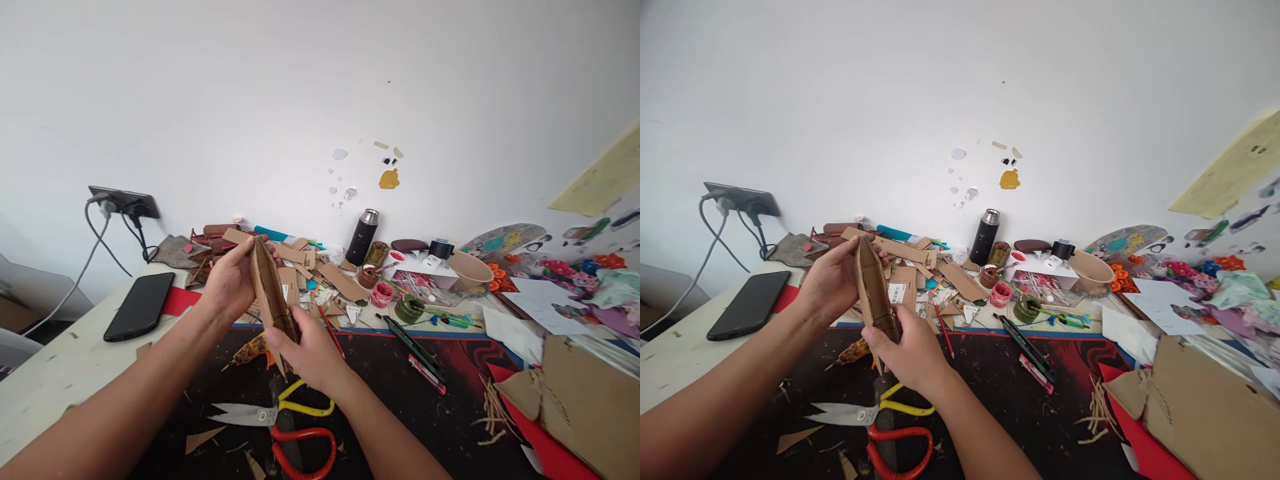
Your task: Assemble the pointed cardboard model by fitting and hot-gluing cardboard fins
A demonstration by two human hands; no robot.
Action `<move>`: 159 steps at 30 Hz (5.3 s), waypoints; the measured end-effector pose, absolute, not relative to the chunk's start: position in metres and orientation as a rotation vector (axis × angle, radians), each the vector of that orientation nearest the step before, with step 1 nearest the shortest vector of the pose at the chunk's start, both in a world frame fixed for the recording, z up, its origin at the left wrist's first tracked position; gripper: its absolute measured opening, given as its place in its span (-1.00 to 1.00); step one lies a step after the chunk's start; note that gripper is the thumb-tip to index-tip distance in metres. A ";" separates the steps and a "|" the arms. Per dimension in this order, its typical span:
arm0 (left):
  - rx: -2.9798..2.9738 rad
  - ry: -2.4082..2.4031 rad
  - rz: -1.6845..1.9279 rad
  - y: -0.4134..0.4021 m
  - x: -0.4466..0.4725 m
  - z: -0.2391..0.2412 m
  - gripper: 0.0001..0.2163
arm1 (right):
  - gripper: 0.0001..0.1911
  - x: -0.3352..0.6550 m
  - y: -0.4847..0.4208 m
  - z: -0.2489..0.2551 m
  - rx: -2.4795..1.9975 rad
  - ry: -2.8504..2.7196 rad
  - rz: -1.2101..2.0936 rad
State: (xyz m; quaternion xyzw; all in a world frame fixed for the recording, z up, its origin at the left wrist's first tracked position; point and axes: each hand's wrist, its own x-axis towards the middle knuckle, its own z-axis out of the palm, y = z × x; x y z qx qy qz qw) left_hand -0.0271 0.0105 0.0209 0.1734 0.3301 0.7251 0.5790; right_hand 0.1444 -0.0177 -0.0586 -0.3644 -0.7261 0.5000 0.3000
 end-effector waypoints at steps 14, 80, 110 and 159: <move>0.395 0.787 1.737 0.013 -0.030 0.016 -0.77 | -0.49 0.144 -0.020 -0.056 -0.962 -2.007 1.252; 0.581 0.665 1.707 0.021 -0.042 0.004 -0.92 | -0.36 0.145 -0.022 -0.055 -0.821 -1.933 1.518; 0.642 0.571 1.595 0.020 -0.060 0.004 -0.90 | -0.34 0.145 -0.023 -0.051 -0.838 -1.946 1.535; 0.611 0.472 1.606 0.015 -0.048 0.003 -0.92 | -0.12 0.140 -0.022 -0.063 -0.519 -1.392 2.206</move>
